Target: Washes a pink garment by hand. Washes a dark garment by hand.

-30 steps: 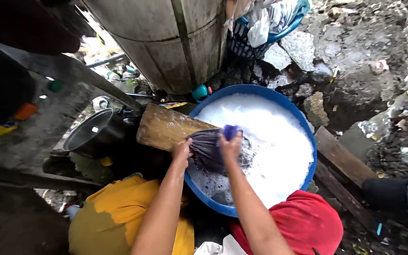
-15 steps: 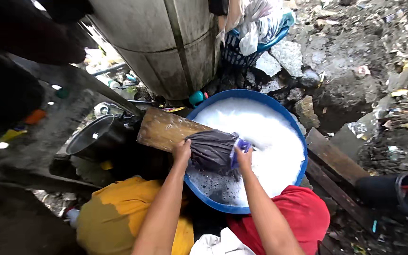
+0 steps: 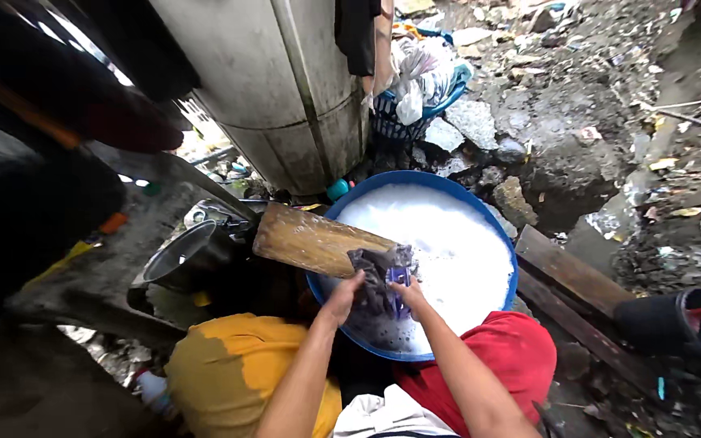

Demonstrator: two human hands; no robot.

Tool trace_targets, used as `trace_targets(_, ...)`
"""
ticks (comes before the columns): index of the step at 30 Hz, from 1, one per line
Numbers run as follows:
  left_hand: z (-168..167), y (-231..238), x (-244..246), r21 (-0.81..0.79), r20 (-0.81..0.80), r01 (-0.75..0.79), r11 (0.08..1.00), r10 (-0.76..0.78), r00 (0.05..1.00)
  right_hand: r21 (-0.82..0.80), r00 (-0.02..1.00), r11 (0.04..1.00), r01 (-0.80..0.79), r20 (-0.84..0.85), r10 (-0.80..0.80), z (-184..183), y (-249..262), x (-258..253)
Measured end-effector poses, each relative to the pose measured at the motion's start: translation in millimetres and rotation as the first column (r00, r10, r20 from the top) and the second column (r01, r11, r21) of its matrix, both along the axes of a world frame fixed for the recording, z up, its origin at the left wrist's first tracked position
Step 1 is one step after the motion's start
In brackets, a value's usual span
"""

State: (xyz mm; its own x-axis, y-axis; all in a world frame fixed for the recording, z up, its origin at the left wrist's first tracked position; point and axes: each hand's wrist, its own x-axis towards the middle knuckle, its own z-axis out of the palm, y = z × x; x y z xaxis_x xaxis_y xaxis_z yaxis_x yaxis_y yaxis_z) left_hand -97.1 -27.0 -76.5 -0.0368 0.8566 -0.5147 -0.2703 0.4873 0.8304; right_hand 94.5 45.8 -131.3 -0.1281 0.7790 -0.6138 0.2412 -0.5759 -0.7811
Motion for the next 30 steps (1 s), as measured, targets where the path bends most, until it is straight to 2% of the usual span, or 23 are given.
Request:
trace_targets(2, -13, -11, 10, -0.144, -0.192, 0.192, 0.971, -0.217, 0.957, -0.039, 0.996, 0.995, -0.089, 0.017, 0.090, 1, -5, 6)
trace_targets(4, -1, -11, 16, -0.140, -0.224, 0.270, 0.953, -0.296, 0.929, -0.084, 0.987, 0.984, -0.157, 0.030, 0.160, 17, -1, 18)
trace_targets(6, 25, -7, 16, -0.005, -0.126, 0.238, 0.971, -0.237, 0.963, -0.054, 0.988, 0.989, -0.137, 0.070, 0.141, 49, 10, 29)
trace_targets(9, 76, -5, 5, 0.214, 0.049, 0.231, 0.949, -0.247, 0.968, 0.183, 0.997, 0.983, -0.035, 0.069, 0.023, 102, 38, 47)
trace_targets(12, 101, -5, -14, 0.344, 0.152, 0.165, 0.924, -0.228, 0.962, 0.469, 0.980, 0.868, 0.164, -0.178, -0.089, 154, 63, 47)
trace_targets(14, 89, 4, -25, 0.289, 0.207, -0.013, 0.957, -0.050, 0.977, 0.553, 0.922, 0.772, 0.313, -0.371, -0.109, 170, 83, 26)
trace_targets(16, 60, 21, -31, 0.098, 0.077, -0.109, 0.989, 0.101, 0.992, 0.563, 0.894, 0.731, 0.386, -0.424, -0.146, 165, 102, -9)
trace_targets(18, 34, 31, -38, -0.092, 0.011, -0.178, 0.980, 0.179, 0.984, 0.543, 0.934, 0.779, 0.312, -0.325, -0.147, 156, 100, -58)
trace_targets(21, 15, 31, -57, -0.185, 0.107, -0.330, 0.926, 0.353, 0.930, 0.568, 0.998, 0.822, -0.047, -0.015, 0.068, 136, 52, -140)
trace_targets(23, 3, 25, -66, -0.130, 0.206, -0.417, 0.900, 0.436, 0.876, 0.553, 0.942, 0.763, -0.336, 0.188, 0.278, 112, 14, -175)
trace_targets(24, 4, 28, -67, -0.183, 0.207, -0.495, 0.849, 0.526, 0.825, 0.521, 0.896, 0.729, -0.444, 0.278, 0.346, 93, 8, -180)
trace_targets(26, 8, 36, -70, -0.325, 0.119, -0.601, 0.730, 0.662, 0.740, 0.419, 0.841, 0.750, -0.512, 0.419, 0.341, 51, 18, -151)
trace_targets(28, 5, 43, -68, -0.365, 0.074, -0.620, 0.694, 0.686, 0.724, 0.323, 0.846, 0.868, -0.378, 0.502, 0.182, 11, 44, -92)
trace_targets(30, 1, 44, -62, -0.372, 0.064, -0.629, 0.683, 0.695, 0.716, 0.261, 0.810, 0.943, -0.207, 0.587, 0.016, -12, 63, -35)
